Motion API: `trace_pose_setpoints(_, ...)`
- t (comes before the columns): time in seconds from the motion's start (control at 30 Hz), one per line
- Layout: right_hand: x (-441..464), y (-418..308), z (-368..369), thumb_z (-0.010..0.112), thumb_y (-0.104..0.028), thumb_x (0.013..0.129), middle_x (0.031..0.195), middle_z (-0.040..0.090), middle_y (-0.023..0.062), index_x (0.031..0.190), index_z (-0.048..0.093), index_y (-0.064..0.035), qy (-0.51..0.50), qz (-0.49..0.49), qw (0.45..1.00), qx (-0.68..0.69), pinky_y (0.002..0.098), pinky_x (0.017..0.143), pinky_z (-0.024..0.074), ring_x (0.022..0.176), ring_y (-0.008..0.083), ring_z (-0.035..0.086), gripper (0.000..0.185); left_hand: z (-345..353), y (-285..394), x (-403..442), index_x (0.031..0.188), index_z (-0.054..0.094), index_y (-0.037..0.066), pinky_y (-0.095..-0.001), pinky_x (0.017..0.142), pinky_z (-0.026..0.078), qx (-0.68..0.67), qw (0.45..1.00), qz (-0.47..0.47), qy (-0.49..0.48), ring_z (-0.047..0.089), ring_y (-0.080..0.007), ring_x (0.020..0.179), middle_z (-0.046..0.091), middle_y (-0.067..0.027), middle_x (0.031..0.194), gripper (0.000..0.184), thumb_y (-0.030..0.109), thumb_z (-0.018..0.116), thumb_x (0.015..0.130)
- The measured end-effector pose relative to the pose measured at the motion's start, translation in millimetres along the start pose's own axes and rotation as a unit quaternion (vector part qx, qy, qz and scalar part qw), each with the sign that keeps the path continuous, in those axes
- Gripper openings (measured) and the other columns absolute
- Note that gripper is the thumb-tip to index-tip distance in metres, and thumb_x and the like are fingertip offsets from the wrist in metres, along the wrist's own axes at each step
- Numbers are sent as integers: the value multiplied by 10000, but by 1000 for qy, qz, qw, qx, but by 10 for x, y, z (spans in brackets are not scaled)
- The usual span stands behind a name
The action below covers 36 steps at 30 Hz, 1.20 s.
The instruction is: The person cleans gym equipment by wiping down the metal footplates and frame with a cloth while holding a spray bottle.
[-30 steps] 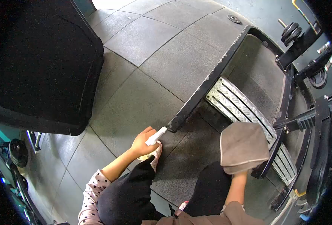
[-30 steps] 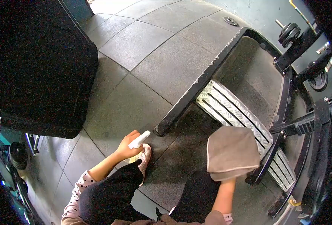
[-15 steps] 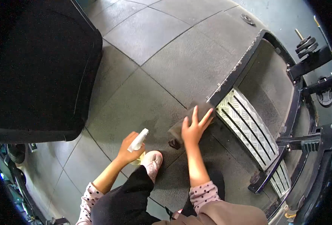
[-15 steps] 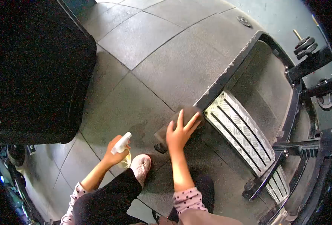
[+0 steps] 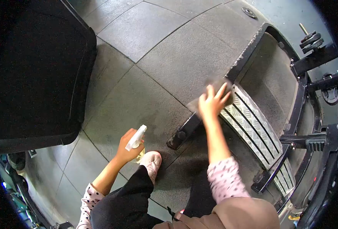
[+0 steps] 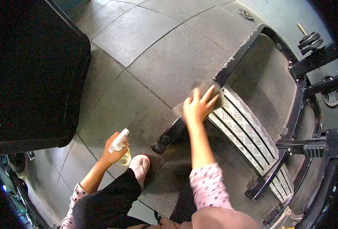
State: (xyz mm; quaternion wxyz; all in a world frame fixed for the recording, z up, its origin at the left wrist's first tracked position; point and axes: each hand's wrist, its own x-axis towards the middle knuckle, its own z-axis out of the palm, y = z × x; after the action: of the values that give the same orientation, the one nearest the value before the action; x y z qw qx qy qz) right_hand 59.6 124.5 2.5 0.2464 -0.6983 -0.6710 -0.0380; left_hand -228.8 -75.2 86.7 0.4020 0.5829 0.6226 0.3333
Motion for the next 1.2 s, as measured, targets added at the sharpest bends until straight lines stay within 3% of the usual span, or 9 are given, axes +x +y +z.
trace_pose_setpoints(0.1, -931, -542, -413, 606, -183, 788, 1538, 119, 339, 1212, 599, -81, -19, -14, 988, 153, 691, 1097, 190, 1359, 626, 136, 436, 119, 84, 37, 966, 612, 4, -344, 688, 486, -52, 999, -7, 3, 621, -261, 768, 582, -100, 834, 298, 16, 657, 671)
trace_pose_setpoints(0.23, -1603, -864, -715, 623, -219, 842, 1552, 72, 324, 1293, 548, -113, -121, 4, 975, 187, 695, 1077, 198, 1355, 650, 73, 469, 217, 123, 34, 964, 611, 3, -328, 678, 492, -33, 999, 23, 0, 626, -231, 739, 580, -98, 829, 287, 2, 643, 679)
trace_pose_setpoints(0.3, -1486, -877, -759, 631, -228, 839, 1550, 105, 319, 1315, 539, -123, -122, -11, 980, 155, 694, 1080, 196, 1355, 647, 78, 495, 214, 12, 14, 961, 610, 1, -320, 678, 496, 10, 998, 57, -12, 629, -208, 735, 578, -100, 825, 285, -6, 633, 677)
trace_pose_setpoints(0.43, -1262, -806, -661, 637, -258, 822, 1578, 139, 246, 1256, 603, -106, -93, 9, 983, 158, 707, 1065, 210, 1390, 602, 71, 462, 334, 303, 56, 953, 590, -15, -307, 681, 508, -97, 991, -92, 8, 641, -188, 754, 577, -83, 821, 297, -15, 570, 657)
trace_pose_setpoints(0.63, -290, -205, -363, 677, -237, 777, 1612, 130, 137, 1148, 669, -130, -77, 34, 986, 145, 660, 1106, 213, 1455, 484, 29, 387, 476, 332, 461, 983, 589, -33, -301, 681, 509, -93, 993, -22, -67, 653, -189, 752, 578, -81, 851, 330, -26, 535, 658)
trace_pose_setpoints(0.77, -193, -159, -307, 669, -195, 785, 1595, 153, 178, 1103, 661, -88, -47, 40, 987, 151, 646, 1113, 216, 1429, 521, 103, 336, 457, 517, 757, 1173, 548, -26, -314, 727, 520, -53, 984, 27, -165, 645, -186, 803, 594, -75, 945, 509, -48, 526, 665)
trace_pose_setpoints(0.93, -937, -547, -548, 633, -192, 819, 1570, 171, 239, 1243, 602, -108, -51, 35, 978, 199, 648, 1101, 226, 1374, 609, 136, 434, 431, 592, 1158, 1081, 582, -17, -304, 690, 518, -53, 977, 51, -201, 660, -172, 798, 619, -70, 918, 409, -24, 570, 672)
trace_pose_setpoints(1.13, -919, -635, -561, 617, -239, 831, 1589, 135, 210, 1326, 565, -122, -83, 37, 987, 134, 665, 1098, 215, 1396, 590, 72, 511, 499, 597, 1592, 895, 619, -32, -344, 627, 477, -53, 973, 125, -186, 594, -279, 658, 580, -130, 760, 246, 23, 609, 656)
trace_pose_setpoints(1.2, -597, -474, -446, 621, -230, 829, 1585, 151, 208, 1295, 595, -131, -55, 43, 991, 115, 654, 1101, 221, 1386, 594, 110, 477, 514, 472, 1758, 961, 598, -21, -305, 659, 506, -41, 969, 126, -209, 631, -193, 709, 601, -86, 823, 291, -4, 583, 671)
